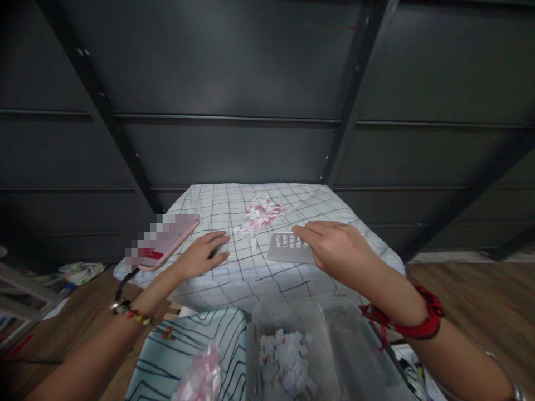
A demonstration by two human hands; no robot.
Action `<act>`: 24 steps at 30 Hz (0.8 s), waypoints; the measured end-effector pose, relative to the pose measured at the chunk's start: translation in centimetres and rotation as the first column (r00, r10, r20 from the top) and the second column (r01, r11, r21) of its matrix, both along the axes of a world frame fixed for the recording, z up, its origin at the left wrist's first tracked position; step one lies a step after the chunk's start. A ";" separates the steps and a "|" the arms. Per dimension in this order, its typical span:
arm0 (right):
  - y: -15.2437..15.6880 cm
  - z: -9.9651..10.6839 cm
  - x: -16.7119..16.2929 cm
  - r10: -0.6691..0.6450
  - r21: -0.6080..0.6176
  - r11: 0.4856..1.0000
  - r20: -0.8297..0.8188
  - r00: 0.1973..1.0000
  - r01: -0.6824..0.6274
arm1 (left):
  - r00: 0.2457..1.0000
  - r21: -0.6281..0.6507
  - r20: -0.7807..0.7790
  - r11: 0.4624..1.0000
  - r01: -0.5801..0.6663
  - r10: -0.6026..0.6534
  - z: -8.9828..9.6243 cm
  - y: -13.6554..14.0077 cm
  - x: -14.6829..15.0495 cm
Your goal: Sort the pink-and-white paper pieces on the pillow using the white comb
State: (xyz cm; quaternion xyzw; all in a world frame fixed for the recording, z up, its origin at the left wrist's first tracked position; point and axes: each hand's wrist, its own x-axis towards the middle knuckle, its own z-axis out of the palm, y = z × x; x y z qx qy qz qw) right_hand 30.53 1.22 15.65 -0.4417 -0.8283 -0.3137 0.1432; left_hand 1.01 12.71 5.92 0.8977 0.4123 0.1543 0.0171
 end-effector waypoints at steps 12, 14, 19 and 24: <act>0.5 0.1 1.8 0.098 -0.098 0.989 -0.091 0.991 -0.107 | 1.000 0.001 -0.008 1.000 -0.010 0.010 -0.2 0.1 0.0; 0.4 0.4 2.1 0.117 -0.101 0.987 -0.112 0.987 -0.128 | 1.000 -0.001 -0.007 1.000 -0.009 0.009 -0.1 0.1 0.0; 0.7 0.5 1.9 0.101 -0.107 0.988 -0.128 0.987 -0.115 | 1.000 -0.003 -0.028 1.000 -0.012 0.012 0.1 0.1 0.1; 0.2 0.4 1.8 0.162 -0.176 0.967 -0.142 0.977 -0.186 | 1.000 0.000 -0.021 1.000 -0.014 0.014 0.2 0.0 0.1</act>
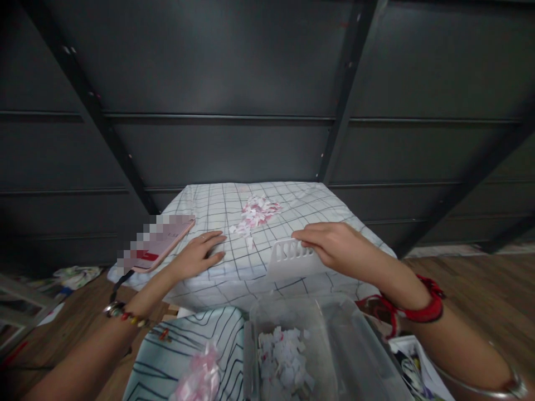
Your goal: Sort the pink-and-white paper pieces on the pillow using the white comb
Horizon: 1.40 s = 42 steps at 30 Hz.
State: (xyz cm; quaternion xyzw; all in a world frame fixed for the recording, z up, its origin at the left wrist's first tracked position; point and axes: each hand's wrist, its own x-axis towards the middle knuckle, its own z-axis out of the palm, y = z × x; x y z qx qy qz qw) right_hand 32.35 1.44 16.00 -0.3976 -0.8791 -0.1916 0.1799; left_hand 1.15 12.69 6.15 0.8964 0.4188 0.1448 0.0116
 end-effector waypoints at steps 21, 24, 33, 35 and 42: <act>5.0 -1.7 -2.2 -0.195 0.106 0.976 0.047 0.980 0.189 | 1.000 0.006 -0.002 1.000 0.002 -0.002 -0.1 0.0 0.0; 4.7 -1.5 -1.8 -0.203 0.110 0.974 0.047 0.978 0.197 | 1.000 0.002 -0.002 1.000 -0.001 0.001 -0.1 0.0 0.0; 4.5 -1.5 -1.7 -0.216 0.126 0.970 0.069 0.974 0.206 | 1.000 0.020 0.009 1.000 0.018 -0.018 -0.3 0.1 -0.1; 4.5 -1.5 -1.6 -0.239 0.124 0.966 0.079 0.968 0.228 | 1.000 0.019 0.007 1.000 0.019 -0.020 -0.4 0.2 -0.2; 3.7 -0.8 -1.0 -0.302 0.105 0.951 0.110 0.947 0.291 | 1.000 0.013 0.013 1.000 0.009 -0.009 -0.2 0.1 0.0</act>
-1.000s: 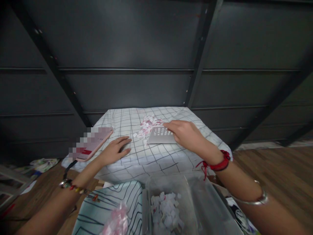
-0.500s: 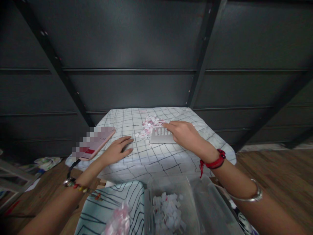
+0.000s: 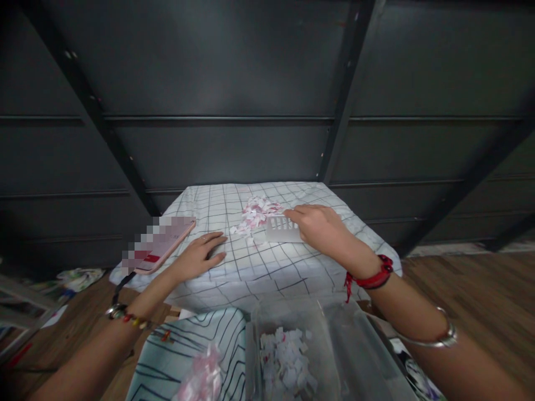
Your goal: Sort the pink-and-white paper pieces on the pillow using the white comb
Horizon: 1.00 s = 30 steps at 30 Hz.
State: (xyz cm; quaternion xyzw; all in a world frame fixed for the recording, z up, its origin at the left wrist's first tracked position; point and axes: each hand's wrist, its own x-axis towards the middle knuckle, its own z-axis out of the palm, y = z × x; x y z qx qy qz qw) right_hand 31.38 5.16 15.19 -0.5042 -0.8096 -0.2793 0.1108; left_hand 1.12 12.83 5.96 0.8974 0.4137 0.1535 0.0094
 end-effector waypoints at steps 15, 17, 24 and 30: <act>-0.8 0.6 1.4 0.096 -0.058 0.993 -0.065 0.993 -0.100 | 0.970 0.121 -0.147 0.970 0.210 -0.192 1.7 -0.8 1.2; -1.0 0.6 1.7 0.119 -0.058 0.991 -0.086 0.989 -0.124 | 0.965 0.088 -0.127 0.967 0.239 -0.227 2.2 -1.1 2.2; -1.2 -0.1 2.1 0.188 -0.081 0.976 -0.141 0.972 -0.201 | 0.969 -0.051 0.030 0.967 0.248 -0.247 1.5 -1.4 4.7; -2.7 0.4 2.7 0.247 -0.132 0.953 -0.188 0.951 -0.274 | 0.969 -0.092 0.059 0.965 0.244 -0.239 0.2 -1.0 4.5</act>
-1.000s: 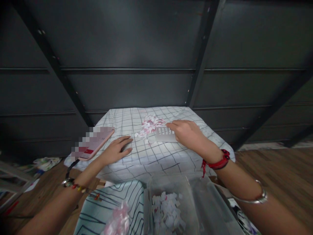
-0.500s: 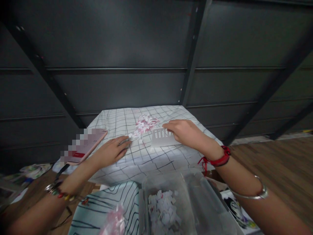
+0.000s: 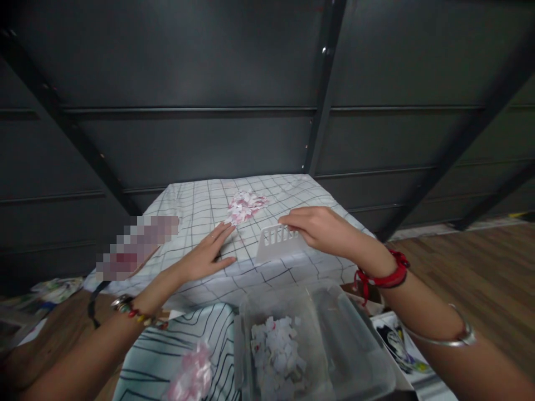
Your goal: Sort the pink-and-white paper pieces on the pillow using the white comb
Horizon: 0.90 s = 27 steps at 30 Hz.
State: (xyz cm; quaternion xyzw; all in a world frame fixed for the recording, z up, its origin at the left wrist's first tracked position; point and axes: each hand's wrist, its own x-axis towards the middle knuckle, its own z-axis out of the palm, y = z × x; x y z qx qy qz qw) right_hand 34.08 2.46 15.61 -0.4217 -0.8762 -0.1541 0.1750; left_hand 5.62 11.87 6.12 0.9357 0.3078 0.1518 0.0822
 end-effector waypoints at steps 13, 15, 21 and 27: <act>1.3 0.3 -1.1 -0.125 0.111 0.985 -0.059 0.990 0.131 | 0.999 -0.046 0.043 0.999 -0.026 0.028 0.2 -0.1 0.2; 2.7 -0.2 -1.9 -0.158 0.147 0.975 -0.060 0.986 0.166 | 0.994 -0.061 0.068 0.995 -0.081 0.085 0.0 0.0 0.2; 5.1 -1.1 -4.5 -0.189 0.144 0.972 0.024 0.982 0.184 | 0.958 -0.036 0.160 0.971 -0.235 0.238 -0.8 0.6 0.3; 4.5 -1.0 -5.2 -0.185 0.182 0.969 0.074 0.980 0.169 | 0.963 -0.037 0.163 0.976 -0.212 0.216 -0.8 0.5 0.3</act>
